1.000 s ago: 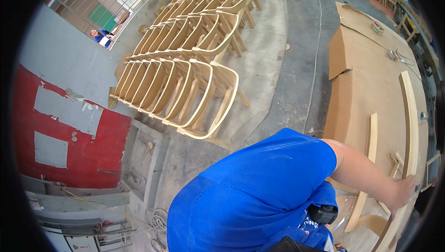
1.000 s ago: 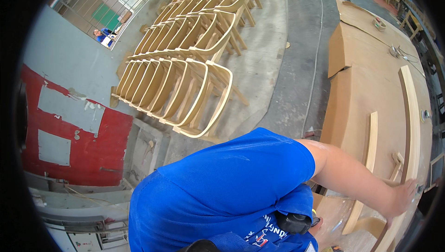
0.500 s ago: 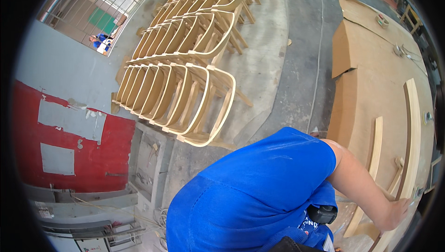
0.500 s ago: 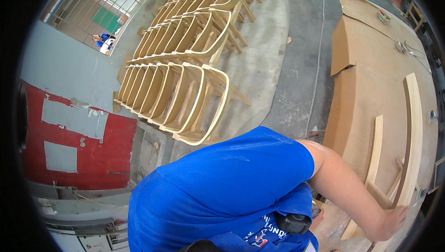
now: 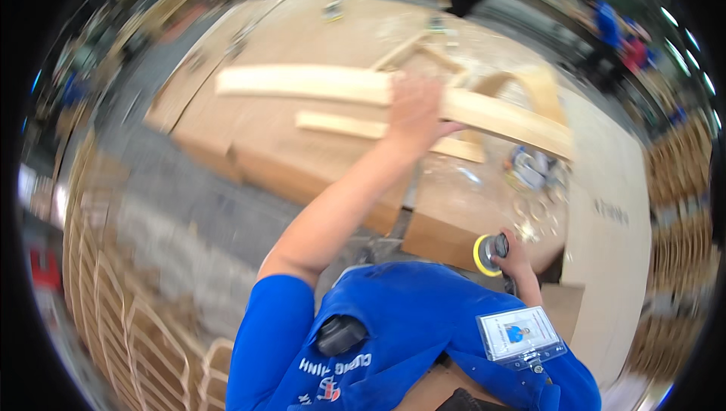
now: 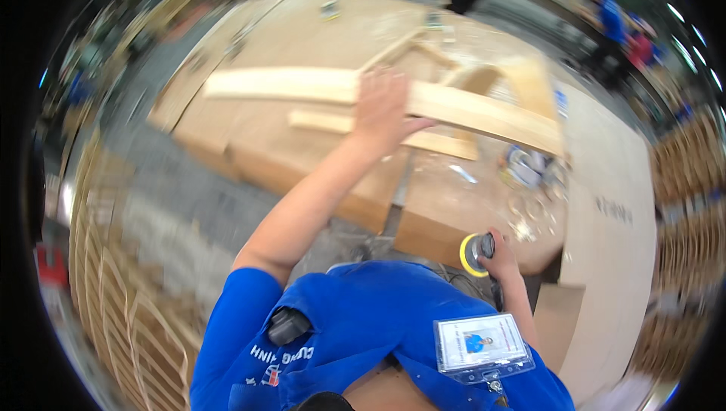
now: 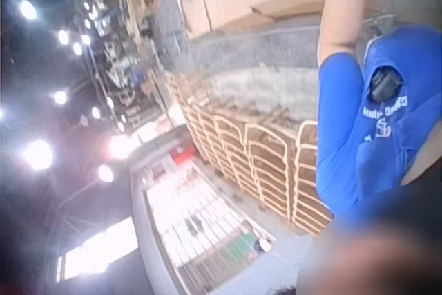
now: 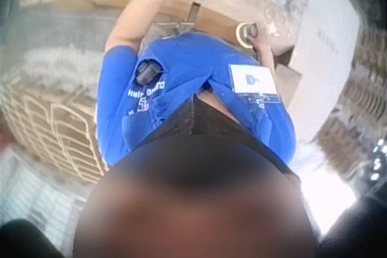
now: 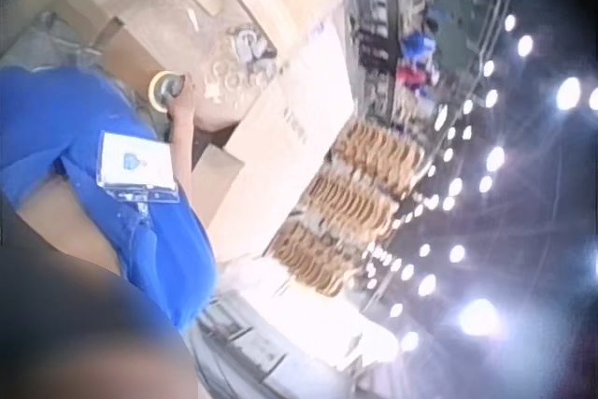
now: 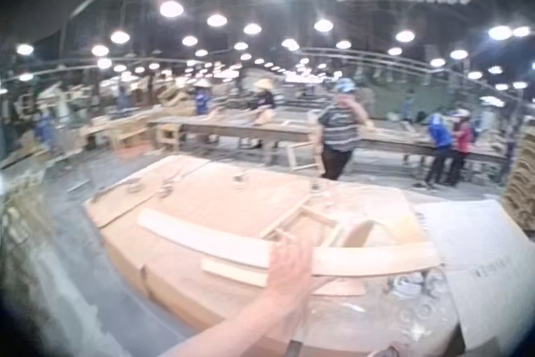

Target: The person uses a handheld orbital sander to smooth the surfaces of a wooden chair frame. They reposition the chair multiple times to access different sections, including the seat and legs, while other workers are visible in the background.

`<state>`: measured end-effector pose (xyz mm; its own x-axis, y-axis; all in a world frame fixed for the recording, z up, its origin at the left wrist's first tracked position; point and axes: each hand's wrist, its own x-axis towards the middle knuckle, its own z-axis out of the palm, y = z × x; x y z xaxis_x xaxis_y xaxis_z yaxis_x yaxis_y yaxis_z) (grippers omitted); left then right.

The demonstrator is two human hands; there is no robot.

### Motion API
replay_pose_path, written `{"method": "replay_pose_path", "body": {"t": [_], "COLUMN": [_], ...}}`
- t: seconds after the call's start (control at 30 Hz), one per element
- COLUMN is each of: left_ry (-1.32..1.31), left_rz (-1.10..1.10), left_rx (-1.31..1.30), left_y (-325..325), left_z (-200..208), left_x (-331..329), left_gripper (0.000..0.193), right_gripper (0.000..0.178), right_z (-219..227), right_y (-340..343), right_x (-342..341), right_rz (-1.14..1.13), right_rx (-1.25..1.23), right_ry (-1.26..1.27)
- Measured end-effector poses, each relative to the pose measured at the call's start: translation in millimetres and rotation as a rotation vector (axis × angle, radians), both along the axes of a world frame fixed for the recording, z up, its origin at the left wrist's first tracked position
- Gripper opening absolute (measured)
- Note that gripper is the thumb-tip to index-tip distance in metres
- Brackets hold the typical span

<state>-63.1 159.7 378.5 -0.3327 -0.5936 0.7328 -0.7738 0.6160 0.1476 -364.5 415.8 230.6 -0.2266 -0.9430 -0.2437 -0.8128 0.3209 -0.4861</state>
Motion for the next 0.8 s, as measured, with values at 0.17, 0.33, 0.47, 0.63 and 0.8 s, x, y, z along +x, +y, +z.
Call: {"method": "replay_pose_path", "body": {"t": [0.17,0.33,0.47,0.63,0.8], "left_ry": [-0.228,-0.196,-0.157,-0.124,-0.130], "left_rz": [-0.139,-0.169,-0.171,-0.148,-0.146], "left_rx": [0.075,0.040,0.101,0.105,0.116], "left_y": [12.5,17.1,28.4,35.8,33.6], "left_z": [26.6,19.5,15.6,12.1,10.6], "left_x": [-5.5,-13.7,-14.1,-8.4,-10.0], "left_gripper": [0.075,0.069,0.067,0.069,0.070], "right_gripper": [0.079,0.081,0.074,0.068,0.066], "right_z": [104.1,206.8,266.4,290.6,289.7], "right_y": [33.0,26.6,-16.7,-124.3,-210.5], "right_x": [-24.5,-41.1,-45.4,-28.2,-11.6], "right_rz": [-0.215,-0.141,0.015,0.243,0.385], "right_rx": [-0.228,-0.515,-0.581,-0.577,-0.410], "right_ry": [0.036,0.177,0.254,0.383,0.452]}}
